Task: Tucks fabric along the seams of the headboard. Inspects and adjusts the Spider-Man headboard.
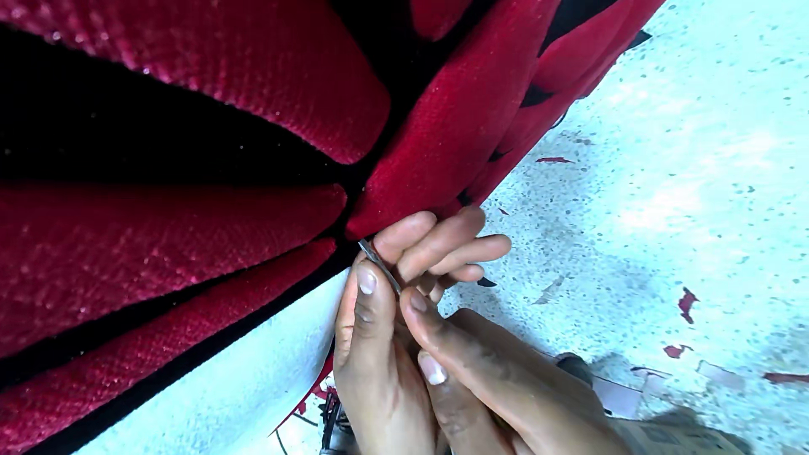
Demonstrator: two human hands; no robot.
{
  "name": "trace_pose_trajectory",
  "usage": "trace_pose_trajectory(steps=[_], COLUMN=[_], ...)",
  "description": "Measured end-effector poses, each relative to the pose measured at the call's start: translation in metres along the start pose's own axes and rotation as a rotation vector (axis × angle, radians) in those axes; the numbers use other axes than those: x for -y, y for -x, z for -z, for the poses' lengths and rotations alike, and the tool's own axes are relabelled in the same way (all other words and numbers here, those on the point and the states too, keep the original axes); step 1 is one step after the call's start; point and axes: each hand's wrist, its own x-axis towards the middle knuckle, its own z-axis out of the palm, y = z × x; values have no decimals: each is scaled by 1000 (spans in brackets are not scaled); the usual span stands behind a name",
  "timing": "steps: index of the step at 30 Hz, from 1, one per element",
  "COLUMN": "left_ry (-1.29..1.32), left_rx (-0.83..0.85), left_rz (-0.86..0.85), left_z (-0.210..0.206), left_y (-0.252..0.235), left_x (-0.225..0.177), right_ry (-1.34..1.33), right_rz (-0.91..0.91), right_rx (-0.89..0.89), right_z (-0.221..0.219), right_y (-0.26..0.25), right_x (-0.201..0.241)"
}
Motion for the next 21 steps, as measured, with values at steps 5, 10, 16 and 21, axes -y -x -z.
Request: trace_pose_trajectory(steps=[5,10,16,21], left_ry=[-32,104,169,130], left_rx=[7,-72,-48,16], left_rz=[-6,42,44,1], left_z=[-1,1,7,0], left_y=[-2,4,4,-5], left_x=[-2,2,5,1], right_ry=[2,8,24,125], right_rz=[7,34,10,-43], right_rx=[-17,-49,-74,3], right_z=[-3,-6,-10,4], right_y=[-2,-4,-4,-16], right_x=[0,-2,1,18])
